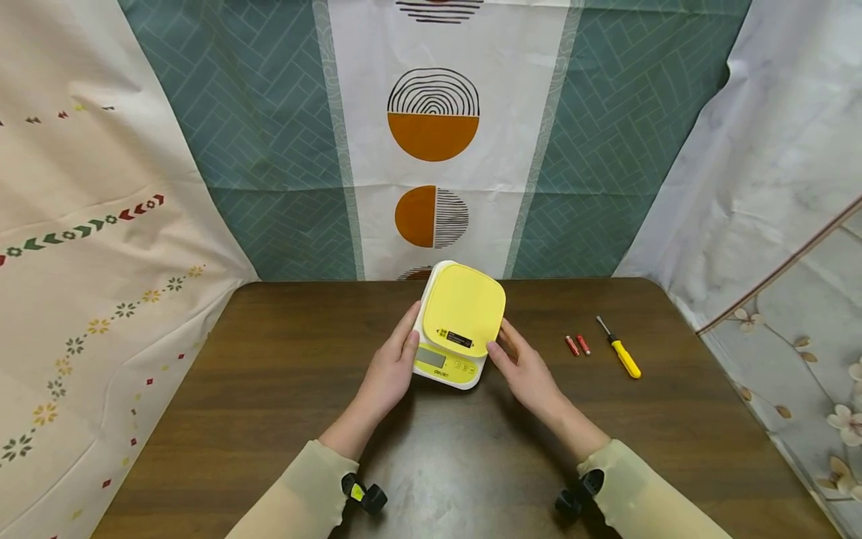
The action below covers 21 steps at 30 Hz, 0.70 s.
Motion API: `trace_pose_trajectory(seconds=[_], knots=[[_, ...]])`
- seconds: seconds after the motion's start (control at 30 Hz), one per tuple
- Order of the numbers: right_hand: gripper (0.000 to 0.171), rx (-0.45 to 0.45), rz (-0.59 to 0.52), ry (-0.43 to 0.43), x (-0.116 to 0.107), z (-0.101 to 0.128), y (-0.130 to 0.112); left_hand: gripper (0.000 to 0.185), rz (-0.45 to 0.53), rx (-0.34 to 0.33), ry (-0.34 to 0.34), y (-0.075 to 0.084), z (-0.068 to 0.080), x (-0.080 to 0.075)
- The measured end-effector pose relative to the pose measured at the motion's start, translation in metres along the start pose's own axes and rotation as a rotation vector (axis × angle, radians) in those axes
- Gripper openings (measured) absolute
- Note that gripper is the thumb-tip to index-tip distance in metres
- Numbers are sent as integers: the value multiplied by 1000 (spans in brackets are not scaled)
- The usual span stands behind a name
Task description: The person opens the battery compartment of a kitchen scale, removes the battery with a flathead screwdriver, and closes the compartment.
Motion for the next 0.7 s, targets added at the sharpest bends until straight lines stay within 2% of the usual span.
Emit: trace_pose_trajectory(seconds=[0.13, 0.4, 0.7], knots=[[74, -6, 5, -5, 1, 0, 0, 54, -5, 6, -1, -2, 0, 0], [85, -32, 10, -29, 3, 0, 1, 63, 52, -36, -36, -6, 1, 1], [85, -50, 46, -46, 5, 1, -1, 72, -29, -46, -40, -7, 0, 0]])
Point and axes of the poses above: each hand's wrist, its own z-axis away from the middle knuckle, its own x-axis out of the palm, y = z × x, the point moved 7 cm from there along -z, towards the middle knuckle, and after that the axes turned 2 degrees about x, right-handed, at the moved point
